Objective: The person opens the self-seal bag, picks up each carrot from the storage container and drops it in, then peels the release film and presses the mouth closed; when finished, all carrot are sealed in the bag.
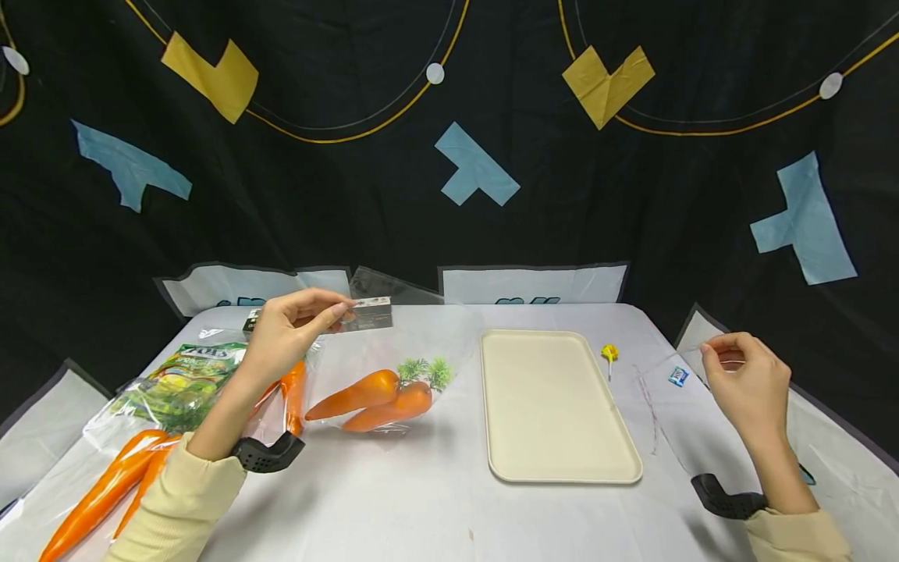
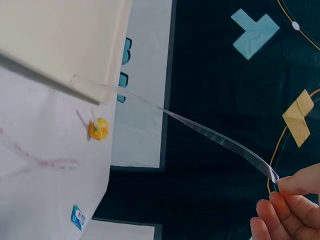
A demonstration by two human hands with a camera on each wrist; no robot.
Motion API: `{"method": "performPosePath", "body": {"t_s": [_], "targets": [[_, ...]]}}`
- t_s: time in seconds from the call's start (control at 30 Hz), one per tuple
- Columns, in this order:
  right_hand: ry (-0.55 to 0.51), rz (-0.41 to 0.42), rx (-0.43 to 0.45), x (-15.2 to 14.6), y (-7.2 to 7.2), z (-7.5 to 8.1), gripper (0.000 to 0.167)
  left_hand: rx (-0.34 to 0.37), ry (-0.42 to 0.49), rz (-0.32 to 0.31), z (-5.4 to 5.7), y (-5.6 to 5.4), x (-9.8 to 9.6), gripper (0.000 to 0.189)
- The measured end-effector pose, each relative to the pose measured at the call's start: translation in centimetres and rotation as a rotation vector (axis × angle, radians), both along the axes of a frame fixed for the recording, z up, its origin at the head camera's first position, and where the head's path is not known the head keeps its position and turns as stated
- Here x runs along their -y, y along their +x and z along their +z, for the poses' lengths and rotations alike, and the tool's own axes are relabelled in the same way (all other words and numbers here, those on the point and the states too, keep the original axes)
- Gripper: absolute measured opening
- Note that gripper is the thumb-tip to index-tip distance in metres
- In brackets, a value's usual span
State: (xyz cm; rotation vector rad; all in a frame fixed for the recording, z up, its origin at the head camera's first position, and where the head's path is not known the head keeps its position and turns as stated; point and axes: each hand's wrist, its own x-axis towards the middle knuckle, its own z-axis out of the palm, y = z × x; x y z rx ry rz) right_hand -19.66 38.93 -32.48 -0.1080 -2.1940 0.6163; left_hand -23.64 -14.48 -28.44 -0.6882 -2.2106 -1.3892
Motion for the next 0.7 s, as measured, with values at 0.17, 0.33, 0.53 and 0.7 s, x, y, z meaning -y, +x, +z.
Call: {"method": "performPosePath", "body": {"t_s": [0.17, 0.33, 0.53, 0.7], "targets": [[0.000, -0.055, -0.009, -0.5, 0.2, 0.4, 0.015, 0.000, 0.007, -0.007, 0.0, 0.0, 0.1, 0.014], [-0.012, -0.069, -0.031, -0.9, -0.1, 0.7, 0.017, -0.001, 0.007, -0.004, 0.0, 0.0, 0.1, 0.014], [-0.058, -0.096, -0.039, -0.9, -0.7, 0.7, 0.021, 0.011, 0.029, -0.029, -0.2, 0.0, -0.1, 0.014], [-0.080, -0.094, -0.047, -0.9, -0.9, -0.1, 0.019, 0.020, 0.033, -0.036, -0.1, 0.1, -0.2, 0.014]]}}
